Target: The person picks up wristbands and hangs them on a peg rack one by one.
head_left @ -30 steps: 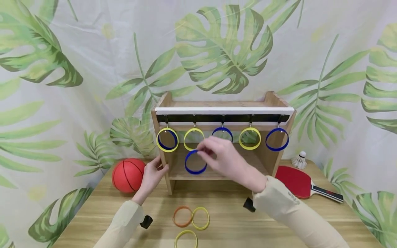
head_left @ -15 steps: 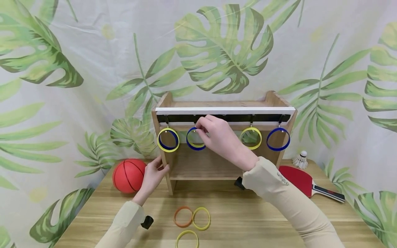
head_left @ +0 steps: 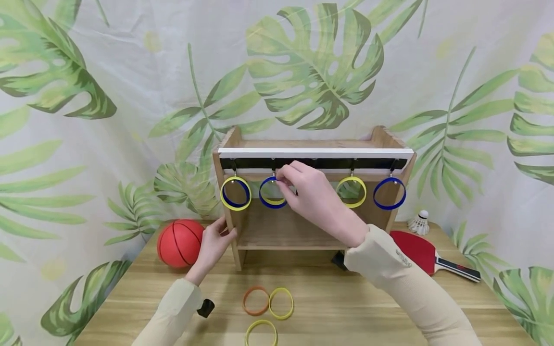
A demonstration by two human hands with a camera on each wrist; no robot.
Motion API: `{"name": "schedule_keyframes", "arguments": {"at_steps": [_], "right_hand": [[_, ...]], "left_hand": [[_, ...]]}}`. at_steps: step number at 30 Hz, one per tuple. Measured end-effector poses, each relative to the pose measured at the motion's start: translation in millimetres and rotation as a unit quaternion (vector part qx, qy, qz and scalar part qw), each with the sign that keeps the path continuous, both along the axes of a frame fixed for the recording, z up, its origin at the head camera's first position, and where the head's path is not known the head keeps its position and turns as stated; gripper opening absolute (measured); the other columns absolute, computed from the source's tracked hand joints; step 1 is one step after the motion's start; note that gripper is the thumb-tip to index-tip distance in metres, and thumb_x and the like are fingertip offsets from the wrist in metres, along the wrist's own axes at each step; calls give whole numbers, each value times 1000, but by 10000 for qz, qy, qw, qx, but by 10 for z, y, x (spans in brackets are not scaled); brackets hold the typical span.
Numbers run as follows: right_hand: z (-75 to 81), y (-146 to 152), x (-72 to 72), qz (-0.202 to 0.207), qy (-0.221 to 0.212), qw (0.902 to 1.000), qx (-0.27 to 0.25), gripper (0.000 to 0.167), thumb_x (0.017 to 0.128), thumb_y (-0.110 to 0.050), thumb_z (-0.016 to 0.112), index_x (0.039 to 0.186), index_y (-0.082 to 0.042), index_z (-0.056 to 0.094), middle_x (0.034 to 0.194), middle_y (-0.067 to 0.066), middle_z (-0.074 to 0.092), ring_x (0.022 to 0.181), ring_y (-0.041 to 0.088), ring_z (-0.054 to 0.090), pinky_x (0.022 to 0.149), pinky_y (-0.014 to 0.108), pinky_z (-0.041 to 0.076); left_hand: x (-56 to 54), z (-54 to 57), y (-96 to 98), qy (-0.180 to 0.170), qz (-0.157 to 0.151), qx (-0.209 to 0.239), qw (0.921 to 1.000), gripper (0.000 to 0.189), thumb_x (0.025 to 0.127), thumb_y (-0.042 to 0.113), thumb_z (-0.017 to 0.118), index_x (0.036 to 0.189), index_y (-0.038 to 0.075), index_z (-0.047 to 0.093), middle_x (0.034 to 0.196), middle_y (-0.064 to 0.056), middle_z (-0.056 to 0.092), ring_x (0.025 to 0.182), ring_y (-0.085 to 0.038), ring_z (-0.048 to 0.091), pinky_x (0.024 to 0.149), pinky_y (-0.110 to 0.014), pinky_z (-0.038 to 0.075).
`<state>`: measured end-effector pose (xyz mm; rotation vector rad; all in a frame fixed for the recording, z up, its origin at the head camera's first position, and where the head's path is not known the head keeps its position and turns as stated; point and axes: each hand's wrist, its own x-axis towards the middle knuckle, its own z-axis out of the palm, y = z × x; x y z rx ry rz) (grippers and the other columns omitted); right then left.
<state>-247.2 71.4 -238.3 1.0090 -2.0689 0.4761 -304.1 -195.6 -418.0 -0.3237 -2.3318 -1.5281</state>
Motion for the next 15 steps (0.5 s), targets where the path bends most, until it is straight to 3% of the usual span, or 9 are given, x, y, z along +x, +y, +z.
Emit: {"name": "schedule_keyframes", "arguments": {"at_steps": [3,6,10,15], "right_hand": [[-67,36,145,255,3,9996,-98,4,90,-5,66,92,-6,69,87,4,68,76,12,62,67,21,56],[-273,54,263,507,-210,9985,-59,4,88,-3,68,92,-4,69,86,4,69,76,11,63,68,16,56],[-778,52,321,686,-797,9944,76,6,85,-2,71,89,-5,68,82,2,68,73,9,62,66,9,53],[-1480,66,283,509,-1823,9814,320,7,84,-5,73,85,-8,66,77,0,65,68,5,58,60,7,48]], "left_hand": [[-9,7,9,42,-22,-9,10000,34,90,0,61,125,1,64,122,-21,69,120,-30,64,95,-38,58],[-14,12,10,63,-37,-50,10000,34,91,1,60,124,2,64,122,-20,69,120,-31,64,95,-39,58],[-12,5,11,45,30,-47,10000,32,91,2,61,123,2,65,121,-20,69,120,-31,64,96,-41,58],[-8,-1,-8,13,1,-52,10000,33,91,2,61,123,1,64,122,-21,69,120,-30,64,96,-40,58]]}}
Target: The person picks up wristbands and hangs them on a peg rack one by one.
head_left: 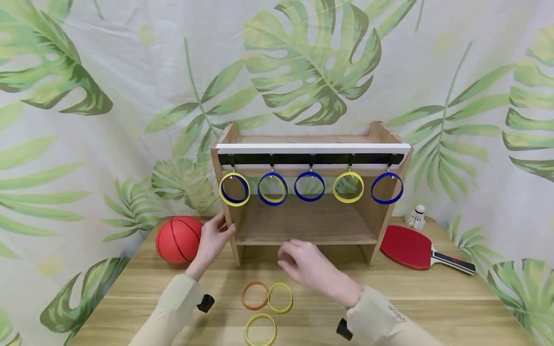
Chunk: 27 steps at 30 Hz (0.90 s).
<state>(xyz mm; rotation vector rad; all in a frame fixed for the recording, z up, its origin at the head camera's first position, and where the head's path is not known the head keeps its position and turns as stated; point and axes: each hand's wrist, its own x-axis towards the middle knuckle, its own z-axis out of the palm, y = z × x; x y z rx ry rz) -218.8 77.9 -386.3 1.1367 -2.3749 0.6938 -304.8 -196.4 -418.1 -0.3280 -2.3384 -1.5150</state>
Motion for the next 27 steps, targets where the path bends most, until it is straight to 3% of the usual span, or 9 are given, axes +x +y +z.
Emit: {"name": "schedule_keyframes", "arguments": {"at_steps": [5,9,16,21,27], "right_hand": [[-449,45,-92,-60,-1236,9918,311,7,85,-3,71,81,-7,66,74,3,69,65,6,61,58,9,48],[-681,65,-149,-189,-1794,9823,497,9,86,-3,70,79,-6,65,71,3,68,61,-1,54,55,10,46],[-933,47,-162,-401,-1736,9812,745,13,86,-8,72,74,-9,65,61,-4,59,53,-6,40,49,9,38],[-974,15,-158,-544,-1530,9832,829,14,82,-7,74,72,-9,66,61,-5,58,55,-5,39,49,8,36],[-976,33,-156,-434,-1260,9891,630,12,79,3,69,74,-7,66,65,0,65,56,-5,45,50,6,37]], "left_hand": [[0,6,0,57,-51,4,10000,34,91,2,62,125,1,64,123,-21,69,119,-30,64,95,-41,58],[12,10,2,33,-19,1,10000,34,91,2,61,125,2,64,122,-20,69,119,-30,64,94,-41,58],[26,-6,19,-1,13,0,10000,33,91,2,61,123,2,64,120,-19,70,119,-27,64,95,-38,58],[32,4,23,9,13,-14,10000,32,91,2,62,123,2,65,122,-19,69,119,-29,64,95,-39,58],[50,22,21,-32,27,-16,10000,32,91,2,61,123,1,64,122,-20,69,119,-30,64,94,-38,59]]}}
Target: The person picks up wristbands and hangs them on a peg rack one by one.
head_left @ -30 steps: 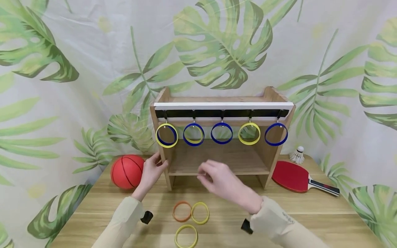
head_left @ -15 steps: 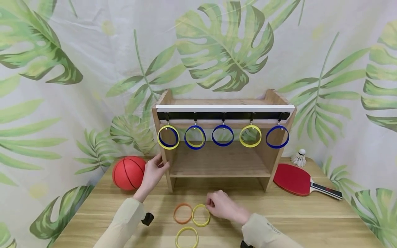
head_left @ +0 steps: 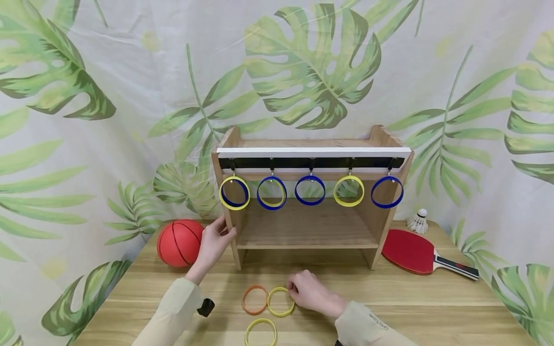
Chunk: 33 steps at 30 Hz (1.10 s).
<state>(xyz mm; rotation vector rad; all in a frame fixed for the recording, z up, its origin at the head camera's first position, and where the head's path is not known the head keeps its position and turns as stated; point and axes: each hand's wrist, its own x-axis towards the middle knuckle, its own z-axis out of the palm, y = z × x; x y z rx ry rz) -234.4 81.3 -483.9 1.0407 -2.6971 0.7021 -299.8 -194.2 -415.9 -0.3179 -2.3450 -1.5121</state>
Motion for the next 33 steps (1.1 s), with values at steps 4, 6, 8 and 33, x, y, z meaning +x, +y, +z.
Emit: {"name": "schedule_keyframes", "arguments": {"at_steps": [4,6,8,33], "right_hand": [[48,38,8,63,54,9997,-249,13,80,5,67,75,-7,66,68,2,68,58,-4,49,51,5,40],[100,63,17,68,13,9993,-364,14,81,6,67,75,-7,65,69,3,69,59,-3,52,52,6,41],[168,94,29,82,50,9989,-449,14,80,6,67,75,-7,65,70,3,70,61,-1,56,54,6,44],[2067,546,126,-43,2256,9649,-1346,11,84,0,74,92,-4,67,85,5,69,73,9,63,63,18,57]], "left_hand": [[3,0,4,24,19,-16,10000,32,91,2,61,123,1,65,122,-20,69,119,-30,64,94,-38,59],[3,-1,6,25,36,-15,10000,32,90,2,61,122,1,65,122,-20,69,118,-29,65,94,-38,59],[2,-1,10,26,42,1,10000,32,90,2,61,122,1,65,121,-20,70,118,-29,65,94,-38,59],[-10,-12,0,91,15,44,9999,34,90,1,62,124,2,65,120,-19,70,118,-28,64,94,-36,59]]}}
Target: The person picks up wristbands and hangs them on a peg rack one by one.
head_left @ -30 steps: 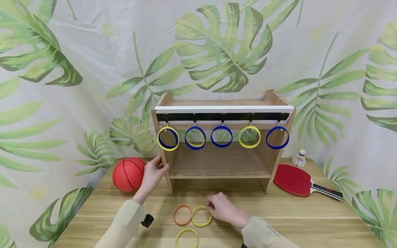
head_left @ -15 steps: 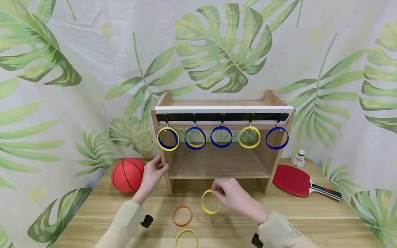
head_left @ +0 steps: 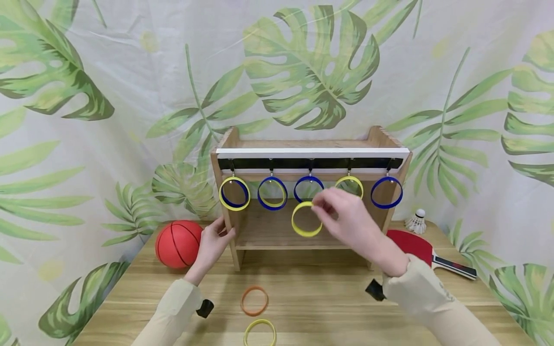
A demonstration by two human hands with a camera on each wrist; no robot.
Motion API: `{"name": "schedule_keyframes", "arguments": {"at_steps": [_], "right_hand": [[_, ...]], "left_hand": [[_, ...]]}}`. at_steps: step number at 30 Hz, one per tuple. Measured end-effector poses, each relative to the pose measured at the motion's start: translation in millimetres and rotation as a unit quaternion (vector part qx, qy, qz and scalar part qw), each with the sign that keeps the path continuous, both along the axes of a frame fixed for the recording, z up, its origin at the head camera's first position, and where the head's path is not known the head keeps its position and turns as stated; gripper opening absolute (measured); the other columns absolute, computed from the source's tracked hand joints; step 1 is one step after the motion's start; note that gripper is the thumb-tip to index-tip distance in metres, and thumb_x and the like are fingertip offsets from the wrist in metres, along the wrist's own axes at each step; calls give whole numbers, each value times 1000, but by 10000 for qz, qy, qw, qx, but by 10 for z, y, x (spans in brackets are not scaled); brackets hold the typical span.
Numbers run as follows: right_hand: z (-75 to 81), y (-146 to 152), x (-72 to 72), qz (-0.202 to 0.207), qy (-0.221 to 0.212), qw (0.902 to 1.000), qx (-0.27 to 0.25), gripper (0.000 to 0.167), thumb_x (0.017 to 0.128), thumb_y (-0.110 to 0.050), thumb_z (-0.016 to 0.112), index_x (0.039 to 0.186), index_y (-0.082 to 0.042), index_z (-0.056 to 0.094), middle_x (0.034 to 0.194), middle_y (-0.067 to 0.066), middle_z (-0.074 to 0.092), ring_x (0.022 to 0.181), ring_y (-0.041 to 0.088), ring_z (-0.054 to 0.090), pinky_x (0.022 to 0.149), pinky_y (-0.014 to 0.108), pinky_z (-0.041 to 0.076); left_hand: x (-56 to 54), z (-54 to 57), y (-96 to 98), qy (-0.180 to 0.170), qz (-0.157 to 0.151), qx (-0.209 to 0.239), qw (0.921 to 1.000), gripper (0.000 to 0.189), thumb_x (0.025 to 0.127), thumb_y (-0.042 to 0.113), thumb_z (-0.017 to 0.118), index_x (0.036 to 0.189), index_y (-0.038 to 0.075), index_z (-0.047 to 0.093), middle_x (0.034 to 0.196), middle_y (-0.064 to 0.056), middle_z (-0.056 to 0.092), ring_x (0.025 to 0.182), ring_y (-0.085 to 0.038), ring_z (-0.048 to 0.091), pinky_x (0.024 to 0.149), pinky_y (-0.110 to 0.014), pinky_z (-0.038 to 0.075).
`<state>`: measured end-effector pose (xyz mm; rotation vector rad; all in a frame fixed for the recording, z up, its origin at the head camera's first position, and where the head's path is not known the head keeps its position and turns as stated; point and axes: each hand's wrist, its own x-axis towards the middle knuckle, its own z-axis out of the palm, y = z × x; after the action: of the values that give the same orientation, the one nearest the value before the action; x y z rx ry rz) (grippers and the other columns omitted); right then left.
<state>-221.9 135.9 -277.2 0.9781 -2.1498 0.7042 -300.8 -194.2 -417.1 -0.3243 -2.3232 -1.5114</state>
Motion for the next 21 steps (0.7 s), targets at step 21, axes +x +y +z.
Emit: {"name": "schedule_keyframes", "arguments": {"at_steps": [21], "right_hand": [[372,36,-360,-611,204,9978,173,4,88,-3,70,88,-5,66,81,7,66,72,15,62,63,28,54]], "left_hand": [[0,6,14,35,20,41,10000,35,89,0,62,124,2,65,121,-20,70,117,-30,65,92,-33,59]]}}
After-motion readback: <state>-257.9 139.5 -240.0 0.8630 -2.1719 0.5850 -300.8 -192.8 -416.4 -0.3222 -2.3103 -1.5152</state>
